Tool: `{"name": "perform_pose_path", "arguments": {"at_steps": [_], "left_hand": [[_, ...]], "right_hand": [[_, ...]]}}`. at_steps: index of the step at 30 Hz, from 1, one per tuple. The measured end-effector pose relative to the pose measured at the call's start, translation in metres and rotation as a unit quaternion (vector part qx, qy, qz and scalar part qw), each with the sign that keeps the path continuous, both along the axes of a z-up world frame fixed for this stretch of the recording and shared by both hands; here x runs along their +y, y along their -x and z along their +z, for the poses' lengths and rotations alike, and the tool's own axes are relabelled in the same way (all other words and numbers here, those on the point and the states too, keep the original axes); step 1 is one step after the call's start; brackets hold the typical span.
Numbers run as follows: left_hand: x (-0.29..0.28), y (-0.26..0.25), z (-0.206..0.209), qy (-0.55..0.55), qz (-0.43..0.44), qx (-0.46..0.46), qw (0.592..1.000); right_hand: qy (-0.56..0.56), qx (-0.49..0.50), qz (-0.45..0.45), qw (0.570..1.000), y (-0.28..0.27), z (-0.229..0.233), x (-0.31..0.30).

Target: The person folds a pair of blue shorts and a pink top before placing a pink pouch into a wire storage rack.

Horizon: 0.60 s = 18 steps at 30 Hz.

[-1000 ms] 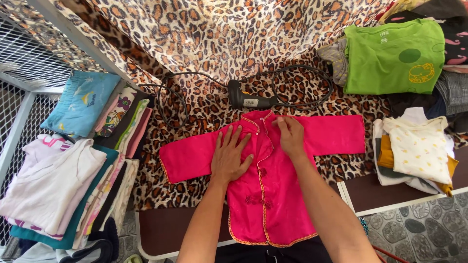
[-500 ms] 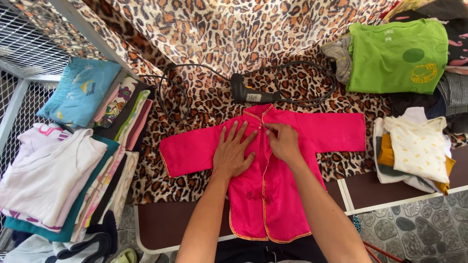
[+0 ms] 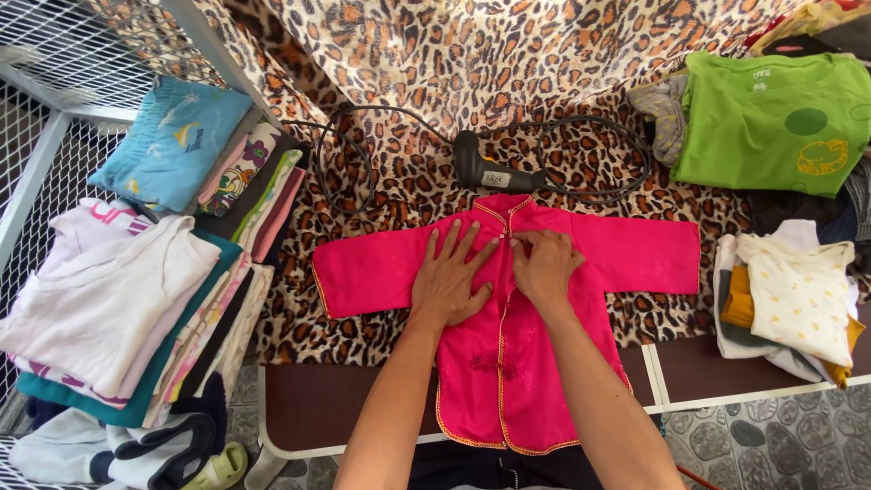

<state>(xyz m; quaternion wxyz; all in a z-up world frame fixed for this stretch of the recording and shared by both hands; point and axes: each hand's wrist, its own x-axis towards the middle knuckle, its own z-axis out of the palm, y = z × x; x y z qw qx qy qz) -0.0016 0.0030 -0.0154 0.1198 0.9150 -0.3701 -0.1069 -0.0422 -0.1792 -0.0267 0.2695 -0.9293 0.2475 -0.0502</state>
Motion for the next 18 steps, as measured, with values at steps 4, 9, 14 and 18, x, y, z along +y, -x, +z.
{"name": "perform_pose_path", "arguments": {"at_steps": [4, 9, 14, 18], "left_hand": [[0.000, -0.001, -0.005, 0.011, 0.004, 0.005, 1.000], [-0.001, -0.002, -0.012, 0.007, 0.003, -0.004, 1.000], [-0.001, -0.001, -0.013, 0.008, 0.006, 0.004, 1.000], [-0.001, -0.002, -0.011, 0.008, 0.003, 0.004, 1.000]], "right_hand": [[-0.027, -0.003, -0.007, 1.000, 0.000, -0.017, -0.008], [-0.044, -0.015, 0.014, 0.999, -0.001, -0.016, -0.001], [-0.043, -0.034, 0.002, 0.998, 0.000, -0.020, 0.006], [0.003, -0.069, 0.009, 0.998, 0.003, -0.041, 0.000]]}}
